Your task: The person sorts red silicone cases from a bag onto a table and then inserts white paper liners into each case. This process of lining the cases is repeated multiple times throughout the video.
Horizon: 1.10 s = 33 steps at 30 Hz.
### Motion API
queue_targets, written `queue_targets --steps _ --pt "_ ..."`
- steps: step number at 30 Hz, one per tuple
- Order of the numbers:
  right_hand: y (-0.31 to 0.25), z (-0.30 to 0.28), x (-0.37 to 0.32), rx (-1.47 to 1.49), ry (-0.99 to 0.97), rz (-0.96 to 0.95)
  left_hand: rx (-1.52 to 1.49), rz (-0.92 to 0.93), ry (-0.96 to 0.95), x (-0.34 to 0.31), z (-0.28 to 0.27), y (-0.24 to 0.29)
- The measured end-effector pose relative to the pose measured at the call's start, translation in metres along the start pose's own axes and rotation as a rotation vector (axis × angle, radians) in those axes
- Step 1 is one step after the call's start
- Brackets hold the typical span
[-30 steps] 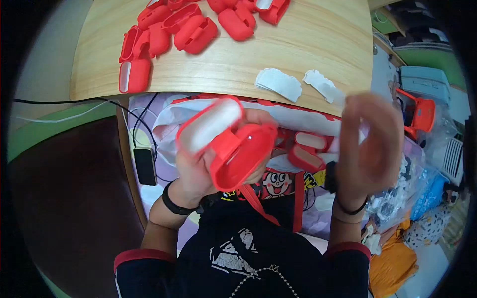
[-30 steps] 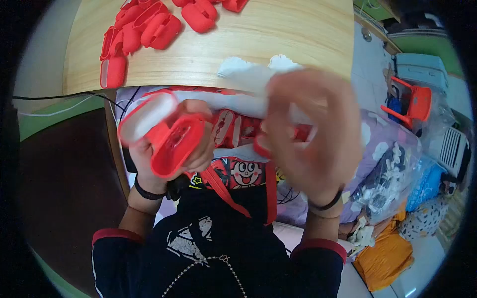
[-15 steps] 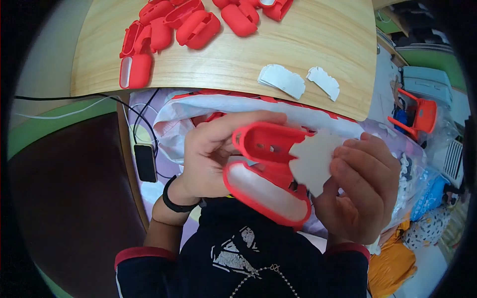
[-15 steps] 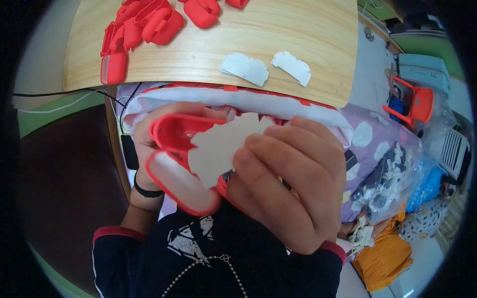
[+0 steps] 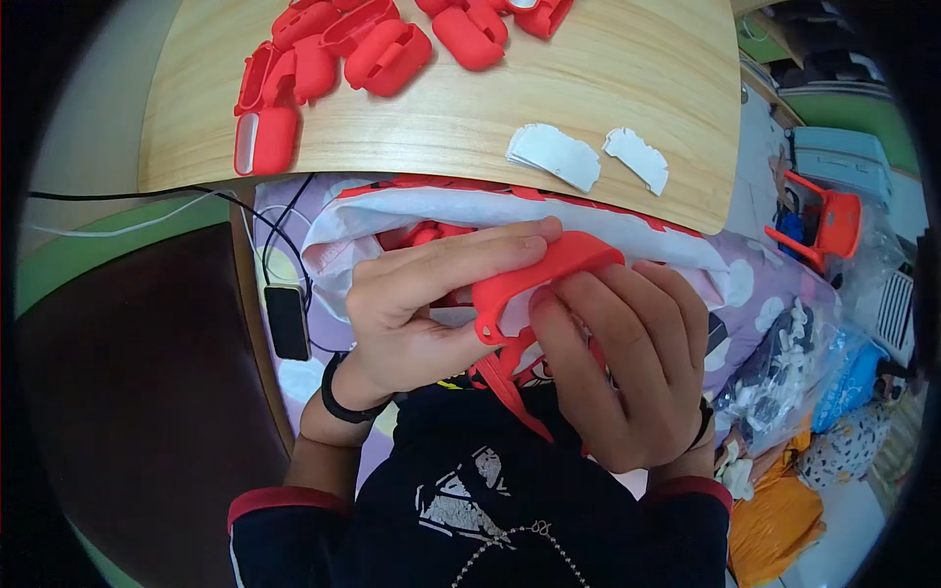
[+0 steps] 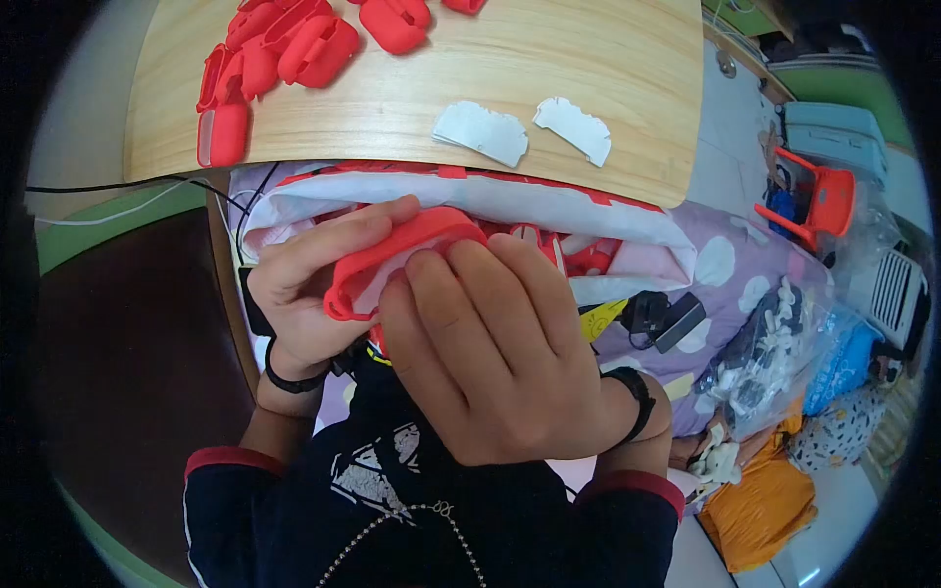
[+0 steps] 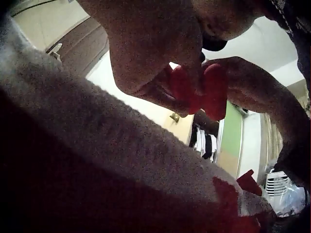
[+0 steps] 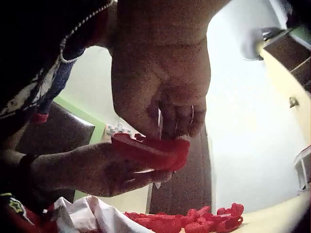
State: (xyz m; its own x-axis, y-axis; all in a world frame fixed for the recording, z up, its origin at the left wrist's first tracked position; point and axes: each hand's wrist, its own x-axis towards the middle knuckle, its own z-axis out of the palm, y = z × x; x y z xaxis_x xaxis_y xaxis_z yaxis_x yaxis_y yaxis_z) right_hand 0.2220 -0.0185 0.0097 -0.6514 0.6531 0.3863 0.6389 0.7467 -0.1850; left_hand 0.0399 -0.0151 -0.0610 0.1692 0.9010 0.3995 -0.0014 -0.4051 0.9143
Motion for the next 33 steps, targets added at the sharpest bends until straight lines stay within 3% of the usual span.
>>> queue_targets --steps 6,12,16,24,27,30,33 --pt "-0.012 0.005 -0.004 -0.154 -0.012 0.149 -0.031 -0.01 0.063 0.002 0.004 0.0" --pt "-0.027 0.023 -0.01 0.058 0.037 0.416 0.012 -0.002 0.073 0.0 0.005 -0.006" --pt "-0.024 0.03 -0.014 0.186 0.036 0.386 -0.047 -0.021 0.119 -0.003 0.009 -0.01" --pt "-0.023 0.035 -0.008 0.076 -0.037 0.385 -0.034 -0.08 0.136 -0.009 0.008 -0.017" --pt "-0.007 0.022 0.001 0.397 -0.026 0.35 -0.059 -0.133 0.134 -0.008 0.002 -0.014" --pt "0.024 0.017 0.005 0.507 0.068 0.451 0.032 -0.131 0.148 -0.013 -0.011 -0.015" --pt "0.067 0.054 0.009 0.414 0.067 0.475 -0.234 -0.459 0.378 -0.017 -0.009 -0.006"
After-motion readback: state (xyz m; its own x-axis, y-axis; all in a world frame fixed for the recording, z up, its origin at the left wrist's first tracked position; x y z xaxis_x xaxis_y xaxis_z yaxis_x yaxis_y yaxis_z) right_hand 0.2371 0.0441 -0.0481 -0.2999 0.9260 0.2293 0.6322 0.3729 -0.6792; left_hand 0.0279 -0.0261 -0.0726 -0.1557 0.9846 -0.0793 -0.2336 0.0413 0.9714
